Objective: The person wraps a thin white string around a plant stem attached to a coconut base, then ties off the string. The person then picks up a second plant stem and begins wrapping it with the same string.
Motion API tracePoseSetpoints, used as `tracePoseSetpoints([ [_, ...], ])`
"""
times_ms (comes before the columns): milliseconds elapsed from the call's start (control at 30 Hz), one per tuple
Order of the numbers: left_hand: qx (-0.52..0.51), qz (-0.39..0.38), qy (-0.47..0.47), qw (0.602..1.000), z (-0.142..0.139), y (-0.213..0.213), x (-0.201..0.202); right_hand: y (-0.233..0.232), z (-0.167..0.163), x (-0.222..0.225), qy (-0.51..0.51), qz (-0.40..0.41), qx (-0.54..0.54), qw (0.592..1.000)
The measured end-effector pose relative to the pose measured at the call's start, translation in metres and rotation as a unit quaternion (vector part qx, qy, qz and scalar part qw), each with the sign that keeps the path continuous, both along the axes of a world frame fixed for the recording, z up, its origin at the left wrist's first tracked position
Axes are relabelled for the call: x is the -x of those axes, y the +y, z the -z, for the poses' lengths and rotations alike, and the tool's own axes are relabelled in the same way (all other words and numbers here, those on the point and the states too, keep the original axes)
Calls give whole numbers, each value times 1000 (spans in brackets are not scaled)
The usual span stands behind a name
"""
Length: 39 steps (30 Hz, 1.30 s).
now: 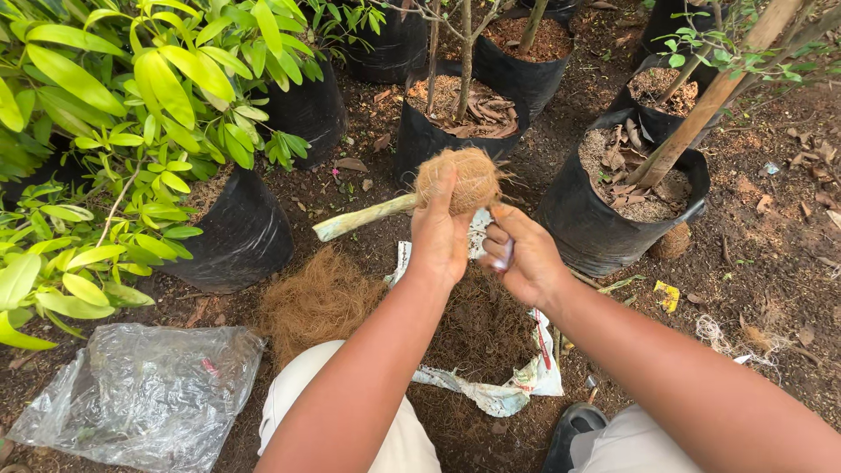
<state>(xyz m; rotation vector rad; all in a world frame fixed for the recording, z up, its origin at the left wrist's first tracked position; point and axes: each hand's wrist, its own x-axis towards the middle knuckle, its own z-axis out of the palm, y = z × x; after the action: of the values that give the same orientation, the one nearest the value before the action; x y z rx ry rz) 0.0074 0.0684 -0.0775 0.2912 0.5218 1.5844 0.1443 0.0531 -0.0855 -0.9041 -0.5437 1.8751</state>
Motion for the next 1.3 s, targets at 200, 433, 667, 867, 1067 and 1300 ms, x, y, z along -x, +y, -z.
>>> tracePoseSetpoints([
  [200,38,33,-29,998,-6,-2,10,-12,-10,11,-62,30,9,998],
  [433,23,11,-5,1000,-5,2,12,-15,-10,17,-178,24,-38,983],
  [667,9,26,-24,999,-13,-1,15,-25,-20,23,-373,89,-205,900],
  [867,21,45,13,999,-18,-8,8,-27,-47,4,-527,66,-487,693],
  [1067,15,54,26,998,-10,-6,9,-32,-72,0,-586,-71,-457,665],
  [1300,116,101,155,976,-1,-6,4,-27,-101,-22,-658,-86,-447,600],
])
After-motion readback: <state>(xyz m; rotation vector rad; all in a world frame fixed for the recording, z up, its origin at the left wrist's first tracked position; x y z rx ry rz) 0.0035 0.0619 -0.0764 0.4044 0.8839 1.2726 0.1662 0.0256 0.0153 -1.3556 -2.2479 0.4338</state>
